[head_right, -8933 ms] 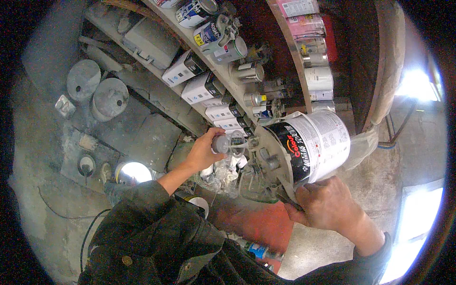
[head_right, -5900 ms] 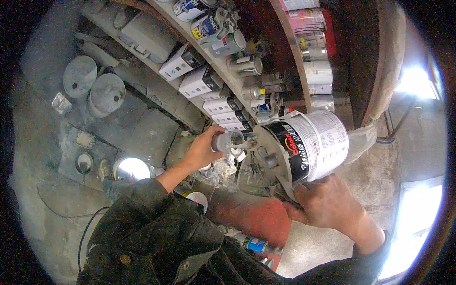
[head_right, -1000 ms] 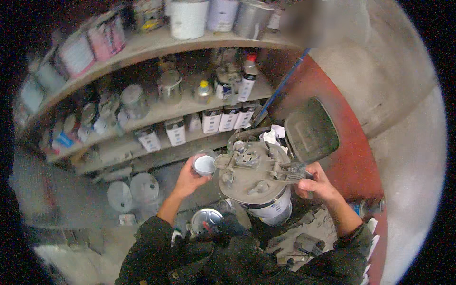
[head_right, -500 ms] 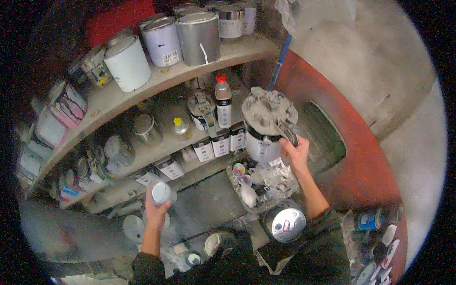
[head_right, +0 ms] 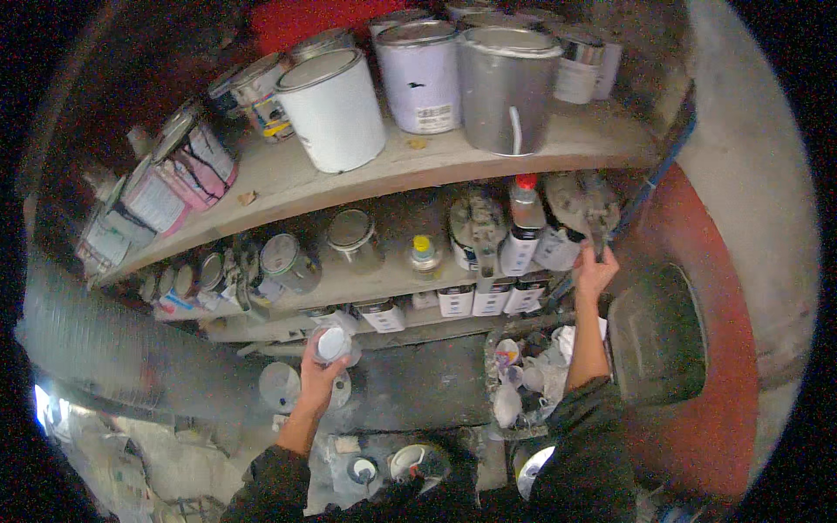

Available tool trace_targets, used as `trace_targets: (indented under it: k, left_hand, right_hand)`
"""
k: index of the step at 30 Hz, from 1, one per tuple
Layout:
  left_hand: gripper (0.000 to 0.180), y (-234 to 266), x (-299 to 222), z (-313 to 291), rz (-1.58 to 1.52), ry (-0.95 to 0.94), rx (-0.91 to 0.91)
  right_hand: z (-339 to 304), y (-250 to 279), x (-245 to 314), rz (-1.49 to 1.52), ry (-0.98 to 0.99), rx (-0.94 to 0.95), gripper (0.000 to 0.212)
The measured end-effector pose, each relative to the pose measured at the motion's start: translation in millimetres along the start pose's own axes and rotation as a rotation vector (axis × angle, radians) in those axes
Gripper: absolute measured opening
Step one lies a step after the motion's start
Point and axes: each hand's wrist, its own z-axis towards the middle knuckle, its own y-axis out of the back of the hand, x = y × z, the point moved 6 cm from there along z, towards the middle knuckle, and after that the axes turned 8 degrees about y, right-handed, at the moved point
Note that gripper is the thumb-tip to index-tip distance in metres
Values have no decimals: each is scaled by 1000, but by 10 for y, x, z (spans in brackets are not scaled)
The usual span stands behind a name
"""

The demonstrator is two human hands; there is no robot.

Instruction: The person retrieves a paint sprayer and a small container, then pours liquid from a large paint can into the container. They add a smaller amount from a bottle and stir the mixture with a metal stick. The person pours the mixed paint into a funnel and continues stirring.

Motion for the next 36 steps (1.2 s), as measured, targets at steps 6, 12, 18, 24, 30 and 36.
trace_targets:
  k: [6, 12, 18, 24, 30, 36]
  left_hand:
    - [68, -64, -76, 661, 73, -69, -149]
    - [68, 118, 210, 1527, 202, -231, -293]
    - [69, 256, 406, 1750, 309, -297, -536]
    - [86, 193, 276, 1617, 474, -65, -520]
    - [91, 395, 542, 1112, 57, -101, -348]
    - [38, 705, 354, -16, 87, -79, -185]
  right_hand:
    - [275, 58, -95, -241, -15, 122, 31]
    - [-658, 110, 488, -491, 311, 31, 50]
    - [-900, -582, 199, -405, 118, 196, 73]
    - [-759, -982, -17, -421, -45, 124, 83]
    - [-571, -984, 129, -706, -133, 34, 79]
    - [-847, -293, 914, -344, 10, -1, 70]
